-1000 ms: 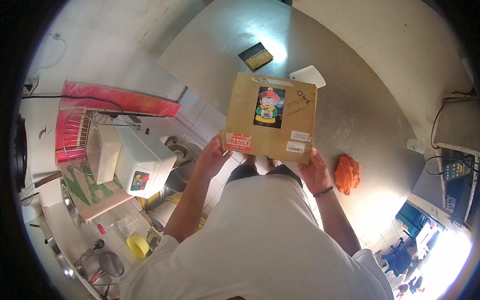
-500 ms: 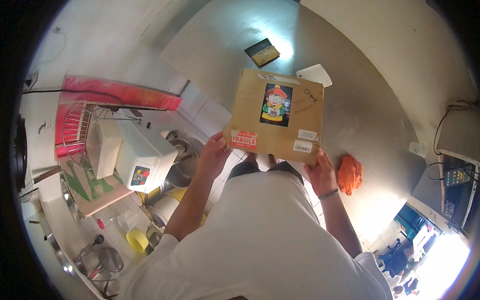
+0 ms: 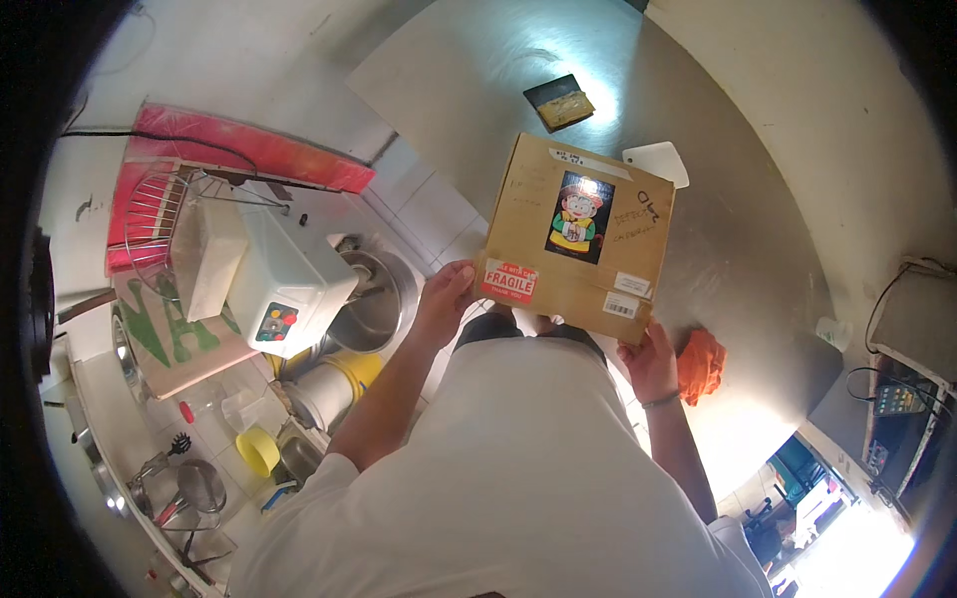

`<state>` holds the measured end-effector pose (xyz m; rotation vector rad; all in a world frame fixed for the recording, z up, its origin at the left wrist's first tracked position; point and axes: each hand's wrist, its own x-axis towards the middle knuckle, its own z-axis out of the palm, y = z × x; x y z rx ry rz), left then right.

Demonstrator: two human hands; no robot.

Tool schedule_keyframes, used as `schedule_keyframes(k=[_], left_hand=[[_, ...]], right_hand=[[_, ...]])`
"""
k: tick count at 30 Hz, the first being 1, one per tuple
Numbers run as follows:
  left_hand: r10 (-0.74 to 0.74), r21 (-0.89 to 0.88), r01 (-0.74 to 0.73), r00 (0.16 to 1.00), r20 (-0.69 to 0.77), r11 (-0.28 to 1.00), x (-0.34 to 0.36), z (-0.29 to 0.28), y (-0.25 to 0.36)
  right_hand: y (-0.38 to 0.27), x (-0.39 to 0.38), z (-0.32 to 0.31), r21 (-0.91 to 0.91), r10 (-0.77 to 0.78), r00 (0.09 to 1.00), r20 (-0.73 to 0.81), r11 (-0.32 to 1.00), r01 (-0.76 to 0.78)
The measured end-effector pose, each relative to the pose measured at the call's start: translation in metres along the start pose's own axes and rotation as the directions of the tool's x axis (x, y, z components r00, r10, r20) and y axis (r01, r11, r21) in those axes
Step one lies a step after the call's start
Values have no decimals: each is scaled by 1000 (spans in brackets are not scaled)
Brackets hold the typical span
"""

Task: The person shapes dough into rings and places them on baking trays, moves the trays into a proofer, washes a dish and a cloth in a sink, and then handles a cardboard box.

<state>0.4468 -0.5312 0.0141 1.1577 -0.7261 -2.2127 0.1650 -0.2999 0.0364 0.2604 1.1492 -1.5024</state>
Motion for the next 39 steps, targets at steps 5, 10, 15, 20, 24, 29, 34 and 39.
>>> schedule_keyframes(k=[5, 10, 15, 20, 24, 29, 34, 39], left_hand=[[-36, 62, 37, 999, -14, 997, 3, 6, 9], [-126, 194, 158, 978, -168, 968, 14, 18, 19], [-173, 265, 218, 968, -182, 939, 19, 11, 20], [-159, 193, 182, 979, -127, 964, 29, 10, 12], [-106, 208, 120, 991, -78, 971, 29, 8, 11], [-49, 247, 48, 999, 0, 968, 37, -6, 2], [-140, 299, 128, 990, 18, 946, 36, -4, 14], [-240, 247, 206, 964, 116, 947, 41, -9, 24]], right_hand=[[-11, 2, 14, -60, 76, 995, -66, 995, -80], [-15, 9, 29, -33, 107, 983, -149, 993, -113], [-18, 11, 21, -28, 150, 966, -210, 987, -160], [-11, 17, 17, -10, 153, 964, -216, 987, -159], [-4, 27, -3, -16, 105, 985, -134, 994, -108], [5, 34, -9, -122, -31, 999, -12, 992, 30], [-1, 23, -8, -52, -39, 987, 157, 997, 48], [8, 30, -26, -10, -65, 973, 221, 998, 69]])
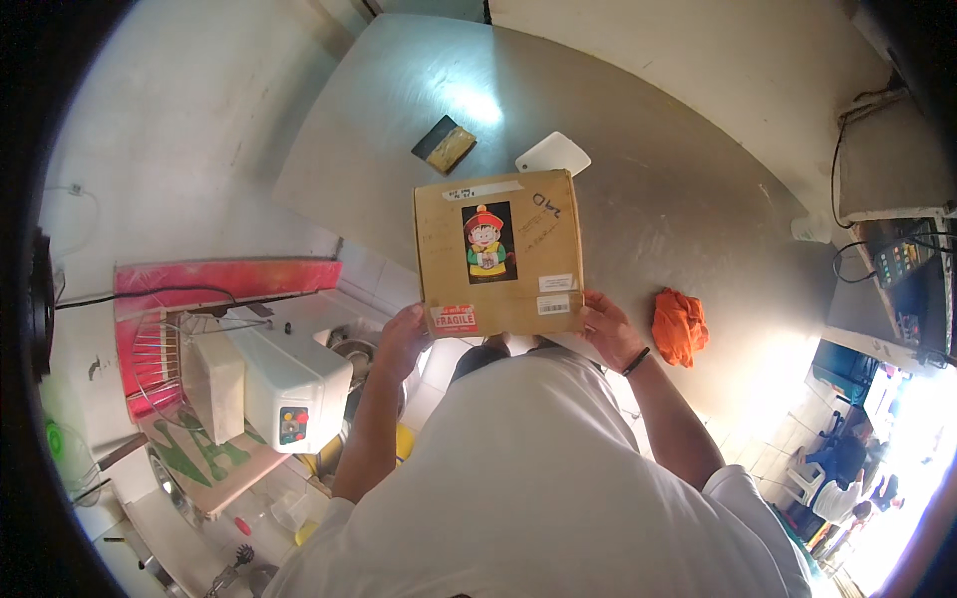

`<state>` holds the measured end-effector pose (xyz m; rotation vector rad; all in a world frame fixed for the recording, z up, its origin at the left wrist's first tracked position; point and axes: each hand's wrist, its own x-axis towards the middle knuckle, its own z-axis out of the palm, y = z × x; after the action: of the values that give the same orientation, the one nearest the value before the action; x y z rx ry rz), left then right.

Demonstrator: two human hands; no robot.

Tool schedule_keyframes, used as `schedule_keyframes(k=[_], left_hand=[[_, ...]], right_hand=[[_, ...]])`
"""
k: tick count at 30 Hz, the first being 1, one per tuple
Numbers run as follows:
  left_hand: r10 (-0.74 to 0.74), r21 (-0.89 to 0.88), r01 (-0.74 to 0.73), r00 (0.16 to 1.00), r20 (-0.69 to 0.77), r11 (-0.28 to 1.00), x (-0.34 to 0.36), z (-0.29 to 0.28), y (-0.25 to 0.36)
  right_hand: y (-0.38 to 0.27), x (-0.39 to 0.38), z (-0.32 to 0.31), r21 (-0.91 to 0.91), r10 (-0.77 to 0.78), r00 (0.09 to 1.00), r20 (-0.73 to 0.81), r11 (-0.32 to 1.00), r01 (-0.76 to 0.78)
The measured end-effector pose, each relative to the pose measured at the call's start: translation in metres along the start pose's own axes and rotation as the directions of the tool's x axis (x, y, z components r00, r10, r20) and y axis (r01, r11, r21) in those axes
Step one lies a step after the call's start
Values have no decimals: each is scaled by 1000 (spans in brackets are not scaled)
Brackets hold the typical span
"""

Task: The person shapes dough into rings and places them on baking trays, moves the trays into a proofer, washes a dish and a cloth in a sink, and then handles a cardboard box.

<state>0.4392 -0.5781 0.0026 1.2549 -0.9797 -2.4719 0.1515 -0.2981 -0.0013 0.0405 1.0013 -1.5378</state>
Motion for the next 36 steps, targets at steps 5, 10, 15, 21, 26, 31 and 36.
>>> schedule_keyframes(k=[5, 10, 15, 21, 26, 31, 36], left_hand=[[-72, 40, 71, 997, 16, 997, -4, 6, 1], [138, 14, -137, 985, -101, 990, -3, 14, -16], [32, -131, -40, 997, -68, 990, -8, 22, -12], [-69, -138, 52, 990, -120, 989, 3, 9, -12], [-4, 100, 20, 988, -157, 995, 6, 2, -15], [-60, 83, 77, 980, -188, 994, 11, 2, -13], [64, 242, -30, 989, -137, 970, -2, 17, -10]], right_hand=[[-2, -1, 8, -113, -60, 995, -79, 992, 51], [1, 4, 0, -253, -74, 992, -104, 966, 45], [5, 6, -7, -344, -110, 986, -123, 937, 61], [0, 12, -10, -490, -146, 988, -47, 865, 105], [-9, 12, -7, -858, -244, 969, -19, 501, 110], [-11, 18, -10, -953, -373, 927, 44, 263, 152], [-20, 26, -8, -942, -361, 932, 26, 303, 144]])
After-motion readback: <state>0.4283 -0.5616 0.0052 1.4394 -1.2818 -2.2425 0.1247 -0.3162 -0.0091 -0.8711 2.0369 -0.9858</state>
